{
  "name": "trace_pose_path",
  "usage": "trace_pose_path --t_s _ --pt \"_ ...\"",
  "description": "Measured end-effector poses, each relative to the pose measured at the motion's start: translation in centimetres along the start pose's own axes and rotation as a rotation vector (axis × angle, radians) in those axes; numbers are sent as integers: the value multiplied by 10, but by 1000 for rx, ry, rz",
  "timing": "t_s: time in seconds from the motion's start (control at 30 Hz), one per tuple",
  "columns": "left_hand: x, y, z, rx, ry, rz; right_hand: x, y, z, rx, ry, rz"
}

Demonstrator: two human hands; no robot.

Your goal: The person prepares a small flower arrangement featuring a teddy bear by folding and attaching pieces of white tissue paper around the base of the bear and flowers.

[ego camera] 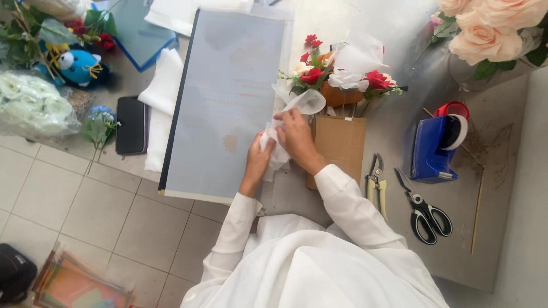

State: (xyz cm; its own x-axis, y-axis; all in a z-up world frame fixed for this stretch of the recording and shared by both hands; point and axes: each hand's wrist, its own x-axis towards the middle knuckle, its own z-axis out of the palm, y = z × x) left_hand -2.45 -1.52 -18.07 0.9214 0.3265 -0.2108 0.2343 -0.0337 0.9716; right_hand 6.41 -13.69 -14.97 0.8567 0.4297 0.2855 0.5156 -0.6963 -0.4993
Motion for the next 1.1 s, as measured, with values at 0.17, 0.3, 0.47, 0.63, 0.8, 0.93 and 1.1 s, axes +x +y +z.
trace_pose_path --t_s 0.17,0.3,0.47,0.63,0.8,0.93,1.1 --pt "-36 54 -33 102 249 107 2 -65 -30 376 -24 -33" --pt "-37 63 -67 90 333 110 9 -70 -59 547 -94 -9" --pt "-37 95 -72 22 407 133 48 -6 -144 177 279 22" --pt "-40 119 -74 -49 427 51 83 95 -173 -129 78 346" --pt "-52 133 -81 -444 536 -76 67 25 -188 5 399 129" --pt "-74 144 -82 -358 492 51 39 -39 -133 363 402 19" --pt "-77 141 -78 -351 381 126 15 -59 -92 404 114 24"
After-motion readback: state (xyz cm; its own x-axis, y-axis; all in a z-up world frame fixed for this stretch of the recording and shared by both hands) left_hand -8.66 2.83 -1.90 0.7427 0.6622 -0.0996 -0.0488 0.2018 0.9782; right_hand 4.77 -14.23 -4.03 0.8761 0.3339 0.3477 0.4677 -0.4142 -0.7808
